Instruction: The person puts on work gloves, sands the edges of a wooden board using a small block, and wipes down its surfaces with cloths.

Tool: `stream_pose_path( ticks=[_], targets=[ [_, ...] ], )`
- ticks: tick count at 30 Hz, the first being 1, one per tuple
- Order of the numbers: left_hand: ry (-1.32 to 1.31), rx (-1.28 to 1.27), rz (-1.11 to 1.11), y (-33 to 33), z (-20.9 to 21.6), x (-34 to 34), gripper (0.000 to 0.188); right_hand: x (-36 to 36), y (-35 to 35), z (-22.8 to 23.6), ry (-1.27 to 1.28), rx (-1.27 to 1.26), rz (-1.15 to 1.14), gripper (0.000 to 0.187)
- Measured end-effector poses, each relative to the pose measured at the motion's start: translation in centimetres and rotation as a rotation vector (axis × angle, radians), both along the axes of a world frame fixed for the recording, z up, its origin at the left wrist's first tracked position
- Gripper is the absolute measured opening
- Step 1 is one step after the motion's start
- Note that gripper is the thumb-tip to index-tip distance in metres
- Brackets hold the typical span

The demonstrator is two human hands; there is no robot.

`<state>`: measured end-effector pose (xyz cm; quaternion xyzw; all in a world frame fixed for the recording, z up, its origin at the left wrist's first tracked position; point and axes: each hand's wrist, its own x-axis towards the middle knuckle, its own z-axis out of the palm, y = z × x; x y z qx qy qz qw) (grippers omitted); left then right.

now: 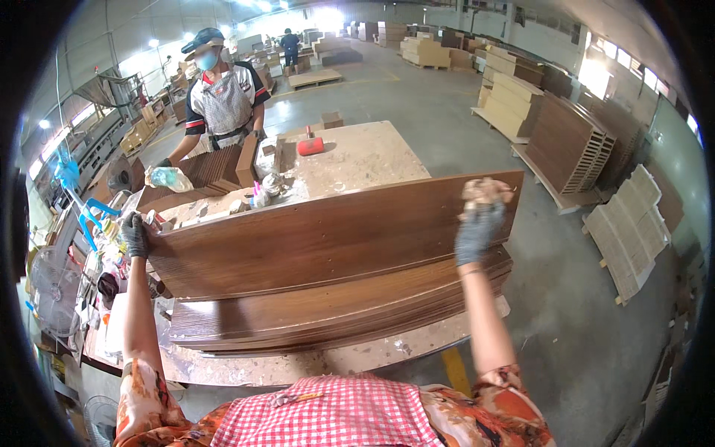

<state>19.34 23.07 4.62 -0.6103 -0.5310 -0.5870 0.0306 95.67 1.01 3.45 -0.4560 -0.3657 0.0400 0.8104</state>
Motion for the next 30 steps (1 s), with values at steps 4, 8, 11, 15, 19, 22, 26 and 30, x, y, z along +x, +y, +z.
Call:
stream_pose_path(
  ticks=[4,8,11,15,19,22,26,30],
  targets=[
    [-0.007,-0.007,0.004,1.0,0.2,-0.5,0.019,-11.2,2.5,-0.7,-0.530,-0.111,-0.328,0.030],
    [0.017,0.023,0.044,-0.9,1.3,2.7,0.022,-19.5,2.1,-0.2,-1.125,-0.255,-0.170,0.043],
    [0.092,-0.023,0.041,-0.8,1.7,3.5,0.021,-20.7,1.5,-4.3,-1.054,-0.403,0.108,0.041],
    [0.079,0.059,0.058,-2.5,2.2,3.6,0.020,-18.5,-0.5,-2.9,-0.714,-0.261,0.398,0.015],
    [-0.030,0.058,-0.058,-4.9,2.1,1.5,0.029,-9.5,-3.9,-4.1,-0.038,-0.118,0.333,0.026],
    [-0.113,0.044,0.110,-9.1,0.6,-0.9,0.039,-0.4,-6.3,-5.1,0.569,-0.231,0.526,0.022],
    [-0.221,0.347,-0.073,-15.5,0.7,3.4,0.048,12.1,-7.9,-8.9,0.617,0.002,0.665,0.033],
    [-0.129,0.529,0.102,-22.2,-2.4,1.0,0.041,14.9,-11.5,-12.3,0.776,0.043,0.780,0.030]
  ],
)
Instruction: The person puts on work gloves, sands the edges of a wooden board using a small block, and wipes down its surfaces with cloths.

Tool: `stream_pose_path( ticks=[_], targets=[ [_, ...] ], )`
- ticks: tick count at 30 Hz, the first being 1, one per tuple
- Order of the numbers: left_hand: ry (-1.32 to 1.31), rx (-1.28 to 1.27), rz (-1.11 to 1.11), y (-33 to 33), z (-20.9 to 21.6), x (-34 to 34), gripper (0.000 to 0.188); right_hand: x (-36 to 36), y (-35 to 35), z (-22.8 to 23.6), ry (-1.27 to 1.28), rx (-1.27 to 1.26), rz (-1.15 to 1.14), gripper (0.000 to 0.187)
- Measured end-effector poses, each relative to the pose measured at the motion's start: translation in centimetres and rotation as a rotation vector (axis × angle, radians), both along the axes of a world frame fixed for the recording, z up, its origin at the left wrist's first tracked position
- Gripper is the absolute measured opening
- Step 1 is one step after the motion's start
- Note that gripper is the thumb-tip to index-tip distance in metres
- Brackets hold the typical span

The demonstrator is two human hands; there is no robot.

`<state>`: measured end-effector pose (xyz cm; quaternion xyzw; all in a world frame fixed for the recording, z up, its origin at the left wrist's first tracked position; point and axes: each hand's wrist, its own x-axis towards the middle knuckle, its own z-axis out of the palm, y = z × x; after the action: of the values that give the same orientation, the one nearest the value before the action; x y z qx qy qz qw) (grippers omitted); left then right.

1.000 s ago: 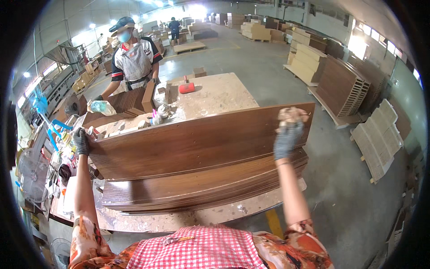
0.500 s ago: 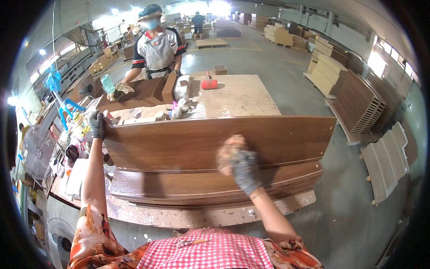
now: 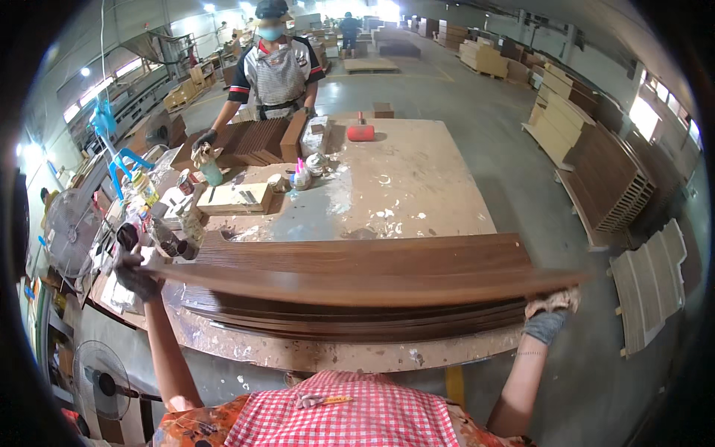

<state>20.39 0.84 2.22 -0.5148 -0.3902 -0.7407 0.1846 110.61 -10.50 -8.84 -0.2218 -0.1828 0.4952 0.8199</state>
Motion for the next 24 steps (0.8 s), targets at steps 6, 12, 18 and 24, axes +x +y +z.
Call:
stream_pose_path(
  ticks=[6,12,18,24],
  targets=[
    [-0.912,0.241,-0.387,-7.9,-2.1,5.2,0.029,1.2,-4.8,-3.9,0.246,0.016,0.106,0.027],
    [-1.000,0.177,-0.802,-11.2,-8.6,7.2,0.040,1.0,-4.6,-4.1,0.498,0.000,0.204,0.024],
    [-1.264,0.197,-0.688,-10.9,-9.8,12.4,0.042,1.9,-6.3,-4.5,0.763,-0.031,0.337,0.023],
    [-1.297,0.234,-0.721,-11.1,-13.0,11.8,0.044,6.3,-6.6,-5.7,1.014,-0.084,0.466,0.023]
  ],
)
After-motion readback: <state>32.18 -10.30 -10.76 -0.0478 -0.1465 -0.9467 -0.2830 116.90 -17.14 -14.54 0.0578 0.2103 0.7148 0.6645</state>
